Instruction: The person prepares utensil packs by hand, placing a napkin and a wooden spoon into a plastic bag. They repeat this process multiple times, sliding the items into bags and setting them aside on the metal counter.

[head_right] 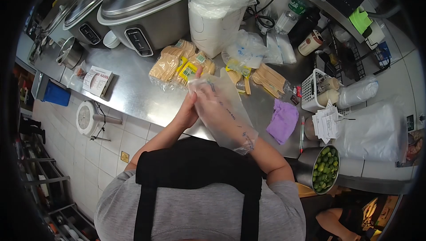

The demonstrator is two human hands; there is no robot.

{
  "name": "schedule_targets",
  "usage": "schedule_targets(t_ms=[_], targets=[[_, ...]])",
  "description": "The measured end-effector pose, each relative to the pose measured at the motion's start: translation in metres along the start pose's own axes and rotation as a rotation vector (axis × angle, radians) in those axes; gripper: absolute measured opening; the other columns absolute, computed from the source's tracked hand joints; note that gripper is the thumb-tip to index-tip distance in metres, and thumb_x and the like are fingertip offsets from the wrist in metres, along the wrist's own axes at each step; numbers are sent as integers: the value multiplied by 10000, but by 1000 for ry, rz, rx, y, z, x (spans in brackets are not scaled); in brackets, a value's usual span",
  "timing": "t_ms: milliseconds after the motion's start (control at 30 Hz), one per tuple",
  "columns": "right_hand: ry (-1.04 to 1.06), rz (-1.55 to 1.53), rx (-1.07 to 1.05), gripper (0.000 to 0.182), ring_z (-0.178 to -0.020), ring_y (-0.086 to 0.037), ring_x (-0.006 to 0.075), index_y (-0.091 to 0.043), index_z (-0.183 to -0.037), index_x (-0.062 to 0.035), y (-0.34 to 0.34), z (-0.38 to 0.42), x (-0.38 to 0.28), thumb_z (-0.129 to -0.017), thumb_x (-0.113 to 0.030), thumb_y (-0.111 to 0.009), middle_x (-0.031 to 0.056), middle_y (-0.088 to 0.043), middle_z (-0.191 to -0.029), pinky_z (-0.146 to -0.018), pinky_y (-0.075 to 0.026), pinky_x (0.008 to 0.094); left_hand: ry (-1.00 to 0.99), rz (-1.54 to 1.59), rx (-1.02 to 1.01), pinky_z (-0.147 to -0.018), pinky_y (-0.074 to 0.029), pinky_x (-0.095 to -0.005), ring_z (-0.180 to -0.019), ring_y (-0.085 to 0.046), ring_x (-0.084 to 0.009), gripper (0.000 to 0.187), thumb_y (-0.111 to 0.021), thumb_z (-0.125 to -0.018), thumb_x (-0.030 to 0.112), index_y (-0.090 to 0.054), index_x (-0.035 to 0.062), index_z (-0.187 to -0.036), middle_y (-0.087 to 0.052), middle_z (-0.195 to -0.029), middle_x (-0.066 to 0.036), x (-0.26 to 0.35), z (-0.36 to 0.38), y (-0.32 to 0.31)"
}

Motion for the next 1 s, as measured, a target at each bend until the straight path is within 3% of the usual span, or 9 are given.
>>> schedule_targets(t_ms=[100, 200, 267, 367, 667, 733, 767, 833, 1000], targets=[[-79, -26, -74, 441, -934, -488, 358, -390, -1205, 7, -5, 0, 5, -774, -16, -481, 179, -462, -1072, -813, -398, 379, -17, -38, -32, -1001, -223, -363, -1222, -260, -237, 1024, -624, -666, 562, 13, 191, -1376, -220, -1341, -107, 4, 3, -6], [84, -27, 19, 478, -929, -487, 348, -386, -1222, 9, -1, -1, -8, -759, -31, -494, 173, -468, -1037, -816, -391, 380, -73, -6, 7, -1001, -239, -387, -1221, -269, -254, 1037, -625, -657, 572, 37, 216, -1371, -211, -1347, -107, 13, 2, -4], [176, 282, 32, 500, -950, -476, 336, -394, -1219, 13, -1, 5, -15, -739, -51, -516, 174, -466, -1045, -825, -382, 376, -106, 33, 54, -1001, -250, -405, -1218, -276, -267, 1029, -612, -661, 583, 46, 228, -1368, -202, -1350, -105, 15, 4, 0], [202, 236, 34, 534, -966, -470, 334, -372, -1237, 21, -1, 4, -17, -729, -55, -518, 178, -465, -1077, -835, -370, 383, -84, 57, 54, -996, -242, -397, -1224, -271, -254, 1091, -656, -641, 548, 91, 214, -1362, -216, -1347, -107, 8, 9, -1], [185, 377, 101, 523, -957, -467, 317, -386, -1220, 30, 10, 4, -19, -739, -117, -531, 169, -455, -1130, -830, -368, 397, -72, -32, -25, -997, -244, -353, -1211, -285, -221, 840, -510, -795, 506, 18, 206, -1375, -225, -1348, -89, -1, 6, -1], [183, 411, 118, 523, -954, -466, 313, -389, -1216, 32, 11, 3, -20, -742, -133, -534, 166, -453, -1144, -829, -367, 400, -73, 21, 26, -1012, -238, -379, -1220, -282, -247, 619, -337, -882, 465, -18, 260, -1372, -226, -1362, -84, 4, 5, 0], [181, 429, 126, 522, -953, -466, 311, -391, -1214, 33, 12, 3, -20, -743, -141, -536, 165, -452, -1150, -829, -367, 402, -73, 23, 25, -1012, -238, -379, -1220, -282, -247, 619, -337, -882, 465, -18, 260, -1372, -226, -1362, -84, 4, 5, -1], [130, 467, 127, 530, -984, -445, 318, -392, -1215, 29, 13, 6, -16, -737, -146, -539, 170, -433, -1181, -845, -348, 419, -89, 64, 43, -1003, -230, -319, -1215, -285, -185, 550, -239, -923, 415, -66, 154, -1375, -252, -1348, -74, 4, 7, -2], [-17, 474, 117, 530, -1060, -387, 322, -389, -1223, 18, 13, 1, 1, -740, -148, -531, 182, -378, -1253, -882, -311, 432, 56, 111, 59, -1039, -177, -373, -1257, -241, -223, 570, -262, -910, 425, -126, 96, -1356, -232, -1374, -70, -22, 7, 9]])
Point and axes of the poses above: each hand's wrist, its own z-axis away from the middle knuckle, its own y-axis out of the back of the hand, x = y × z, the point moved 10 cm from there along -z, towards the middle knuckle
